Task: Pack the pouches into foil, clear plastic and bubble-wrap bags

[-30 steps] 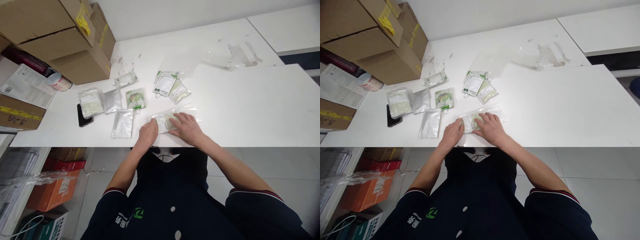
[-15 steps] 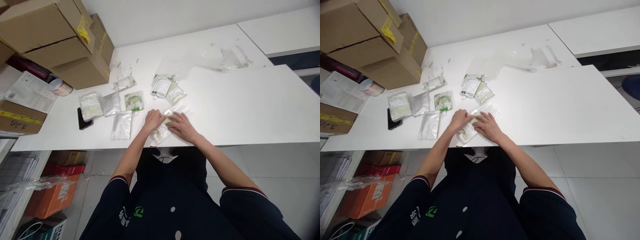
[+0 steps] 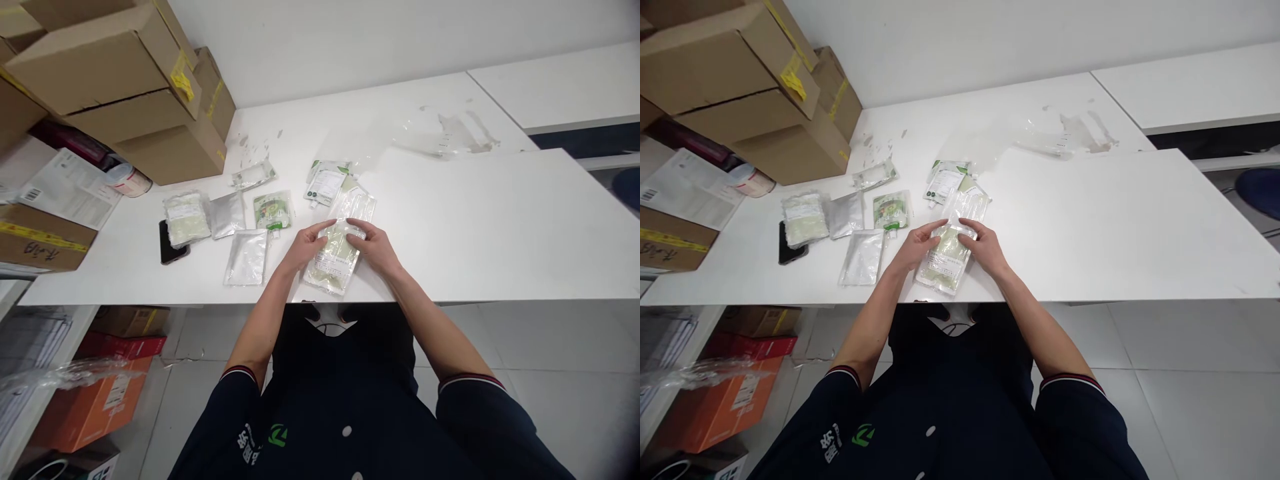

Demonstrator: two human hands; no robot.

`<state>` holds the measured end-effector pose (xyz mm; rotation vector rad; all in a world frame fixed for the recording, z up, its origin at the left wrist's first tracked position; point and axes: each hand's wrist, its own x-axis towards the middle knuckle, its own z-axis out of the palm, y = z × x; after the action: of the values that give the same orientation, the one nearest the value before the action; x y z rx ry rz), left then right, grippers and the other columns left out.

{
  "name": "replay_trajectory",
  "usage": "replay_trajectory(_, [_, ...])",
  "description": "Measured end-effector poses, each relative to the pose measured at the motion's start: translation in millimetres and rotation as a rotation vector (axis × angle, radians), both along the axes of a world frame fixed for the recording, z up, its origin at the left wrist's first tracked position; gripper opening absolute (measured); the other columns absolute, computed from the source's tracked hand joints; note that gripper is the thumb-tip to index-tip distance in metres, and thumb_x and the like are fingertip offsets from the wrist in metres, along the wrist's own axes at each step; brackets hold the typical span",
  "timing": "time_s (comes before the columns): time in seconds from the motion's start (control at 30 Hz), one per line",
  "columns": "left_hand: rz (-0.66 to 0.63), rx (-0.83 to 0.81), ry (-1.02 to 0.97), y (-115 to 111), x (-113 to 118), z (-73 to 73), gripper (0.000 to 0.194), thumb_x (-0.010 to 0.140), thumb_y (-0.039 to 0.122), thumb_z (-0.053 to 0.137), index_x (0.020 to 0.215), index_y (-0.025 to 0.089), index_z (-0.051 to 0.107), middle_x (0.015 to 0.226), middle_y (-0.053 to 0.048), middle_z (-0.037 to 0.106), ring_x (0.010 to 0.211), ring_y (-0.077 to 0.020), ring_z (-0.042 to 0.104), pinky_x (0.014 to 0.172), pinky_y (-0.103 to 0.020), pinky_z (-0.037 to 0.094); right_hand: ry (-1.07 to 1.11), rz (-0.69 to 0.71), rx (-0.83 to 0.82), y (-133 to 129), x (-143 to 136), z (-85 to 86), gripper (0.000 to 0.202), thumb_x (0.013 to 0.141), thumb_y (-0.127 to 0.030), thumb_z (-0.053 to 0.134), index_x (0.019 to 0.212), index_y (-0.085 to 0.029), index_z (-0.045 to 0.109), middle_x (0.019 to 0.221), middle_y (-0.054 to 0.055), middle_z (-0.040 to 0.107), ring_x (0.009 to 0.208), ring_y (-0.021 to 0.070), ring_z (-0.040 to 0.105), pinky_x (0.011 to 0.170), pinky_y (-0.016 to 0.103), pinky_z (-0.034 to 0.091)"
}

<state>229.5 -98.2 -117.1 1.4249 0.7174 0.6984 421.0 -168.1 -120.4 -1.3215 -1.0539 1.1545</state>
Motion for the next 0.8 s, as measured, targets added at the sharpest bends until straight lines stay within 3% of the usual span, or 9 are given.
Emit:
replay_trajectory(0.07, [-0.023,0.028,0.016,5,-5,0.1,0.056,0.081,0.035,0.07,0.134,0.022,0.059,0.134,-0.01,0.062,0.109,-0.0229,0.064,0.091,-0.037,0.052,0.043,0.041,-0.011,6,0,2.0,0.063,0.076,-0.039,0.074,0.134,-0.021,0.06,0.122,0.009,0.068,0.106,0.0254,0.065,0.097,0.046,0.053])
replay_trajectory(0.17, [0.023,0.068,0.001,7,-12,0.6,0.063,0.08,0.035,0.072,0.139,0.022,0.055,0.134,-0.01,0.062,0.112,-0.0232,0.063,0.093,-0.037,0.052,0.028,0.106,-0.029,12,6,5.6,0.072,0.071,-0.036,0.079,0.138,-0.021,0.056,0.128,0.009,0.065,0.112,0.0269,0.063,0.101,0.047,0.05])
replay_trajectory(0.33, [0.147,0.168,0.09,-4,-14,8.3,0.058,0.083,0.026,0.069,0.139,0.022,0.055,0.12,-0.009,0.069,0.095,-0.0175,0.065,0.084,-0.032,0.052,-0.217,0.249,-0.123,15,16,16.5,0.038,0.075,-0.045,0.075,0.104,-0.02,0.073,0.11,0.01,0.07,0.101,0.0275,0.064,0.093,0.048,0.051])
replay_trajectory(0.43, [0.186,0.175,0.125,-9,-15,14.7,0.053,0.081,0.023,0.069,0.134,0.021,0.06,0.109,-0.007,0.071,0.085,-0.0141,0.063,0.075,-0.027,0.05,-0.354,0.19,-0.006,12,14,23.8,0.028,0.074,-0.046,0.074,0.087,-0.02,0.072,0.12,0.009,0.063,0.112,0.0281,0.058,0.094,0.044,0.048])
replay_trajectory(0.5, [0.187,0.152,0.137,-10,-16,18.1,0.049,0.079,0.026,0.073,0.127,0.02,0.063,0.1,-0.005,0.07,0.08,-0.0128,0.062,0.07,-0.025,0.049,-0.308,0.228,0.048,10,10,26.1,0.027,0.077,-0.045,0.071,0.085,-0.02,0.069,0.114,0.007,0.065,0.105,0.0242,0.058,0.09,0.041,0.047])
replay_trajectory(0.63, [0.193,0.041,0.109,-12,-24,18.6,0.045,0.081,0.042,0.072,0.119,0.02,0.062,0.102,-0.005,0.067,0.086,-0.0145,0.062,0.073,-0.025,0.05,-0.042,0.335,-0.025,12,-8,19.3,0.032,0.078,-0.05,0.069,0.087,-0.02,0.062,0.072,-0.002,0.06,0.066,0.0138,0.054,0.065,0.03,0.046])
replay_trajectory(0.7, [0.202,0.013,0.136,-13,-31,15.0,0.045,0.084,0.047,0.067,0.119,0.02,0.059,0.113,-0.007,0.065,0.096,-0.0177,0.063,0.081,-0.028,0.051,-0.003,0.318,-0.07,14,-20,12.2,0.037,0.075,-0.053,0.07,0.087,-0.02,0.059,0.07,-0.002,0.059,0.062,0.0133,0.053,0.06,0.028,0.045])
replay_trajectory(0.8, [0.301,0.123,0.374,-16,-44,9.6,0.048,0.086,0.042,0.065,0.127,0.019,0.054,0.121,-0.011,0.062,0.104,-0.0227,0.062,0.089,-0.035,0.05,-0.237,0.287,-0.093,21,-38,3.5,0.033,0.08,-0.051,0.066,0.09,-0.02,0.058,0.08,0.002,0.066,0.071,0.0177,0.059,0.062,0.03,0.047])
